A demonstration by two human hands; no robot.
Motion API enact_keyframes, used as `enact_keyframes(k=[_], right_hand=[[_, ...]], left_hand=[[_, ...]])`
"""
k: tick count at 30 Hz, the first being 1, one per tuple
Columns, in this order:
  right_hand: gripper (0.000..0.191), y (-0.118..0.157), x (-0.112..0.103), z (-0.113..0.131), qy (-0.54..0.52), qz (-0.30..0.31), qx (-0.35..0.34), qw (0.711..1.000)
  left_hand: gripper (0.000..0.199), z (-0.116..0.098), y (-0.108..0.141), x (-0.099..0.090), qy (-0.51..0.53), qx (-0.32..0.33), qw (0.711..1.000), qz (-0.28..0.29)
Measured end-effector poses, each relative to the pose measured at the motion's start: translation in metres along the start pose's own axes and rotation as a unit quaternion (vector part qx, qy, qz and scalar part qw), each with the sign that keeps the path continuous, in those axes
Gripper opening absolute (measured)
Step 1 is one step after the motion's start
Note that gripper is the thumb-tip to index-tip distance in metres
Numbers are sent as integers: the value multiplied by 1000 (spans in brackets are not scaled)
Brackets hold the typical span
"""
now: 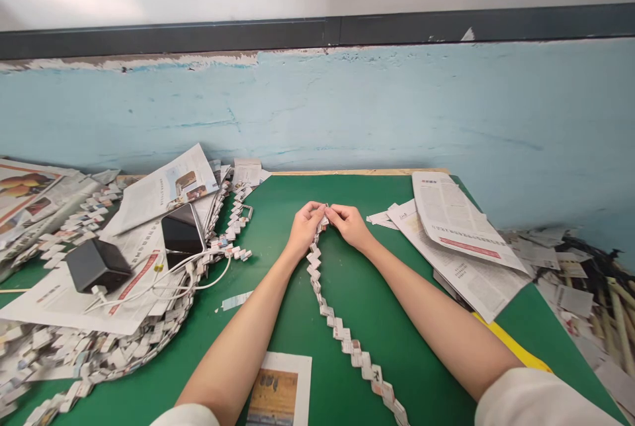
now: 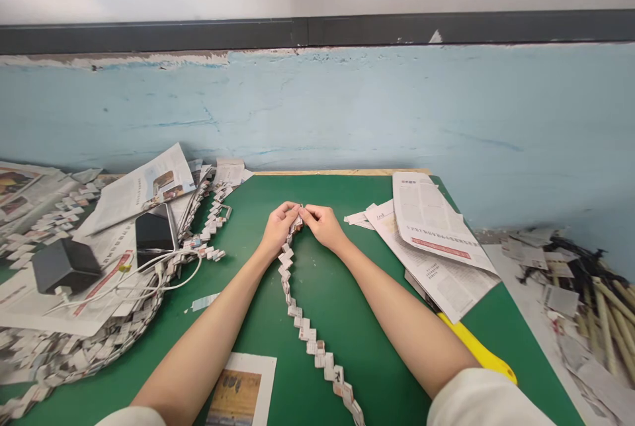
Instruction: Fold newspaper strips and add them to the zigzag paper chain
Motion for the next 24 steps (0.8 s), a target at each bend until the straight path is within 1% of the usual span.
enact_keyframes(k=[7,14,21,24], right_hand=[[57,1,0,3,5,-1,6,1000],[59,2,3,2,2,31,11,999],[62,3,5,1,32,47,23,998],[64,3,6,-1,41,54,22,997]], left_hand=[[46,-1,0,-1,-2,-1,1000,-11],[47,-5,0,-1,15,-12,1000,-16],[44,-6,-1,-4,14,-7,999,-29],[42,-4,-2,-4,13,-8,1000,-26]])
Point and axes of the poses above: each hand's wrist, its own y-axis away from the middle knuckle, its own x-axis out of the palm, z = x × y, the point moved 6 cm from there along -y, towards the middle knuckle, and after that the axes turned 1 degree about -y, right-handed, at the moved point
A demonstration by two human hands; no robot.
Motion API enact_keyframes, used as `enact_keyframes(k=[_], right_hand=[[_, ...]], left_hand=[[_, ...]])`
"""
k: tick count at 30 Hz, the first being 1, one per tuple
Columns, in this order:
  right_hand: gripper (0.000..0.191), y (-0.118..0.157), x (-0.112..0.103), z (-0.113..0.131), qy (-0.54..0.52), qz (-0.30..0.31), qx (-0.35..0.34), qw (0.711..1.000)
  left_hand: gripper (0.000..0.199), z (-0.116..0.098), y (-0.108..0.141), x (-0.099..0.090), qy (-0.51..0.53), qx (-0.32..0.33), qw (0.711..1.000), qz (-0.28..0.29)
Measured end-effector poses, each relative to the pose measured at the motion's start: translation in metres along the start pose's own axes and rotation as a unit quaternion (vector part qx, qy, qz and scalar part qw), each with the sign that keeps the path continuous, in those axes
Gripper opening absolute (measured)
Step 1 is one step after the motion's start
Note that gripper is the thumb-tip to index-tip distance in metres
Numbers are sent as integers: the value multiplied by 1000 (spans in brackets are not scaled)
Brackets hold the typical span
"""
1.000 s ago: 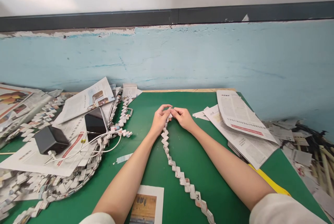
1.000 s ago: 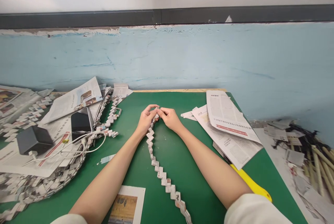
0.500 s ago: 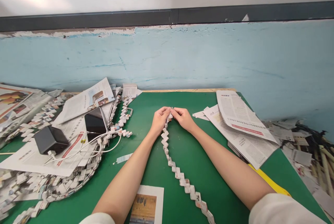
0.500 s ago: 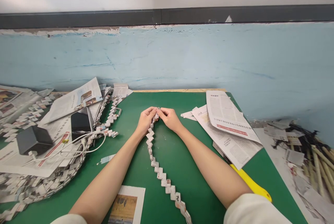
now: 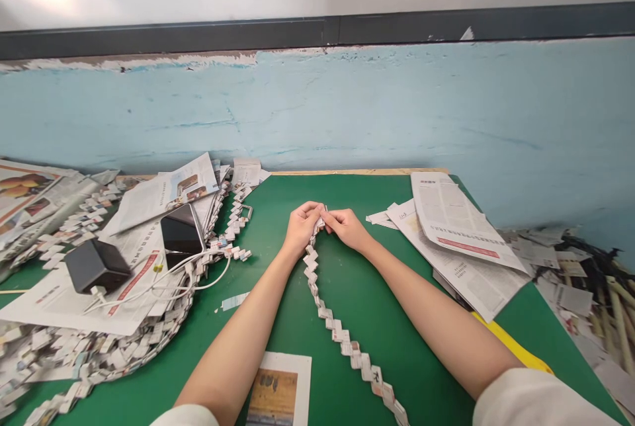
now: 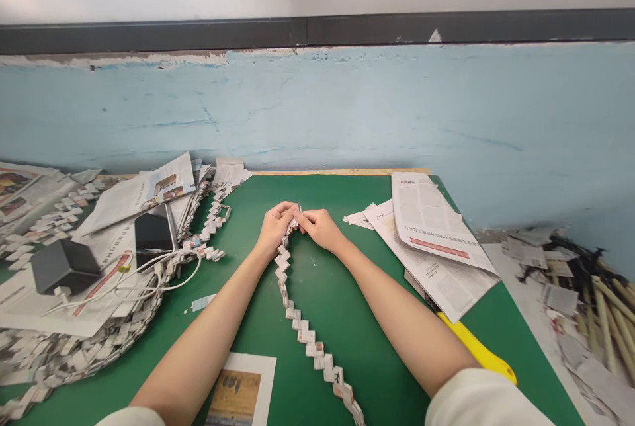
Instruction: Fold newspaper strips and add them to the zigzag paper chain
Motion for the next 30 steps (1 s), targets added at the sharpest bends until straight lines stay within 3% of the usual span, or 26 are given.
enact_keyframes(k=[8,30], right_hand=[[69,0,1,-6,-22,10,20,1000],[66,-1,-3,-7,-15,-32,7,999]], left_hand=[[42,1,0,2,-5,10,1000,10],[43,3,1,4,-17,11,999,34]])
Point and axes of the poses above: each hand's wrist, its own y-axis away from the middle knuckle, its own x-axis out of the palm, z = x × y, the point moved 6 cm from there along -y, towards the middle knuckle, and after that the axes turned 1 degree about -y, right-handed, at the moved point
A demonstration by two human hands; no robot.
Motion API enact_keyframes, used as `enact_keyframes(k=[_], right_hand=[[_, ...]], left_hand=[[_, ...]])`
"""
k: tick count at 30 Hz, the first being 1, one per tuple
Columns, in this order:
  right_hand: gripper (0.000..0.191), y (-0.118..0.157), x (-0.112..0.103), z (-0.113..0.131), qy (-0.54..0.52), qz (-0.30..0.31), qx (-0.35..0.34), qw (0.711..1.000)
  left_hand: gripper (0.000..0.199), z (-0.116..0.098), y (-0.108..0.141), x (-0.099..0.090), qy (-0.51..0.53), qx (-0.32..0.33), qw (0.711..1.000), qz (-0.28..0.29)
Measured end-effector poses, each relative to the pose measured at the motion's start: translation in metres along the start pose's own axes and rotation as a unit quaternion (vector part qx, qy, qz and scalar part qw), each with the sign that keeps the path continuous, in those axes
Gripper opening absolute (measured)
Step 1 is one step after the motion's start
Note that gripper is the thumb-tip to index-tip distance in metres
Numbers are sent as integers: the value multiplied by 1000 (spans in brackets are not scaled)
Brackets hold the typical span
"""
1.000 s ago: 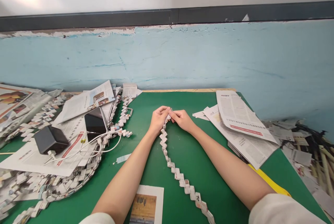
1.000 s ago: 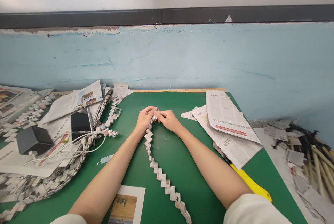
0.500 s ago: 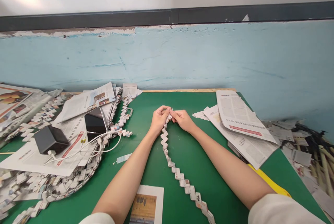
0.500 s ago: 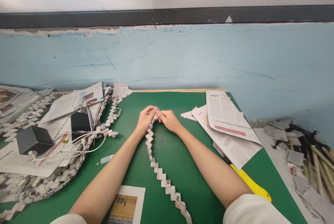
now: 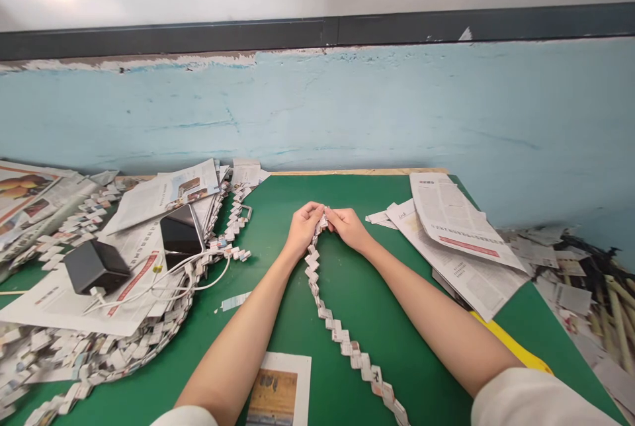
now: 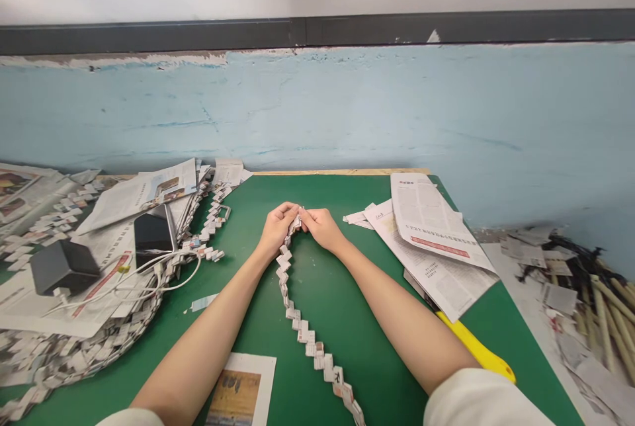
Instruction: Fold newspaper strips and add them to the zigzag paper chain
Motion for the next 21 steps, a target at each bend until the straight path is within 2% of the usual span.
enact_keyframes(k=[5,10,16,21], right_hand=[[65,0,0,0,20,-2,0,1000],[64,1,-2,0,23,-37,0,999],[63,-2,-9,-14,-50,-115,32,992],[62,-5,-8,-19,-96,-107,47,988]], left_hand=[[39,-2,1,0,1,3,1000,-5],[39,-3,3,2,37,8,999,16],[48,2,2,0,13,-2,1000,28],[51,3,2,0,3,-9,1000,30]])
Point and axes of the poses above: each hand's wrist, its own y-axis away from the middle knuckle, its own x-axis out of the palm, z = x × y, the point moved 6 cm from there along -y, towards the middle knuckle, and after that the axes turned 1 degree about -y, right-handed, at the moved point
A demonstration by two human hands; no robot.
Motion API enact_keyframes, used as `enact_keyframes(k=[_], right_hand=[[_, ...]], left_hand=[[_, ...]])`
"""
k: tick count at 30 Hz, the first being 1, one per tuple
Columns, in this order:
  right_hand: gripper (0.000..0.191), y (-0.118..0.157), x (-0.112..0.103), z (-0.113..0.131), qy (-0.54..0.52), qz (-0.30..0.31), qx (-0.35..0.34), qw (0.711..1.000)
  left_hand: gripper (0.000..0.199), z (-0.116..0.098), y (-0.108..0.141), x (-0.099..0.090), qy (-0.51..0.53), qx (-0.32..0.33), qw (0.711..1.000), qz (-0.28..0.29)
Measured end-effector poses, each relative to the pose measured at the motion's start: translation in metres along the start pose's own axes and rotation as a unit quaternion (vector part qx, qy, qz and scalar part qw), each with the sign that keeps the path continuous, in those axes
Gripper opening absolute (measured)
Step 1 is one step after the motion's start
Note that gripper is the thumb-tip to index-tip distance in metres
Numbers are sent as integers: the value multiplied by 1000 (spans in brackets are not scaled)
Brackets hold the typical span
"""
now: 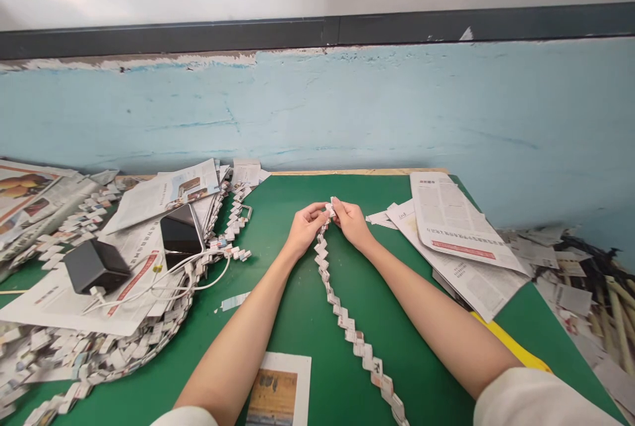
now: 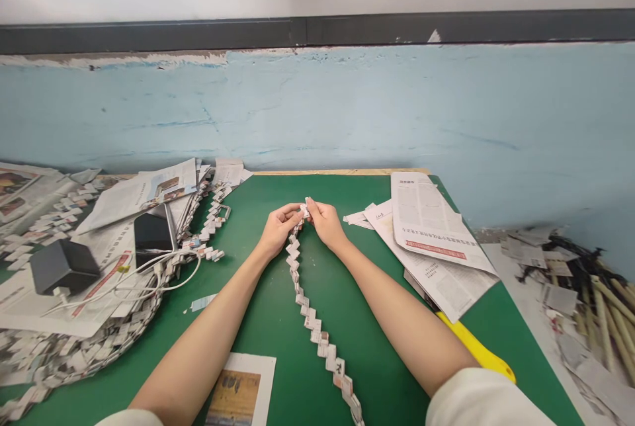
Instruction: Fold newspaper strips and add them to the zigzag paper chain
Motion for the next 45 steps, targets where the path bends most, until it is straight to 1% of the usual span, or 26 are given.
enact_keyframes(k=[3,7,11,17,26,32,35,37,39,41,43,45], right_hand=[[61,0,-1,0,-22,4,8,1000],[63,1,-2,1,-18,6,2,1000],[64,1,-4,0,-5,-18,-7,1000],[65,1,-6,-4,8,-32,10,999],[65,1,-5,3,36,-32,-3,999],[65,-1,-4,-3,35,-35,11,999],[62,-3,-3,-3,36,-28,6,999],[56,-5,-5,1,40,-36,-17,998],[44,-6,-11,9,64,-84,-54,993],[30,-4,-15,18,103,-131,-74,983],[29,2,-10,31,153,-137,-84,975],[30,13,4,51,198,-110,-108,968]], left_hand=[[45,-2,1,1,-13,8,1000,11],[43,-3,1,3,-21,5,999,23],[44,-6,2,3,-32,16,999,27],[45,-12,4,6,-50,39,997,45],[43,-12,4,6,-36,32,998,27],[45,-9,3,6,-40,32,999,19],[46,-7,1,5,-38,34,999,16],[47,-7,0,4,-27,30,999,9],[48,-7,-1,3,-11,27,1000,1],[50,-7,-2,1,1,26,1000,-9],[51,-7,-2,0,15,24,999,-17],[49,-7,-1,0,32,25,999,-26]])
Point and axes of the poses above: each hand's wrist, its own y-axis away from the middle knuckle, its own x-axis out of the palm, z = x × y, the point moved 6 cm from there along -y, towards the middle knuckle, and after that the axes turned 1 degree about -y, right-handed, at the moved point
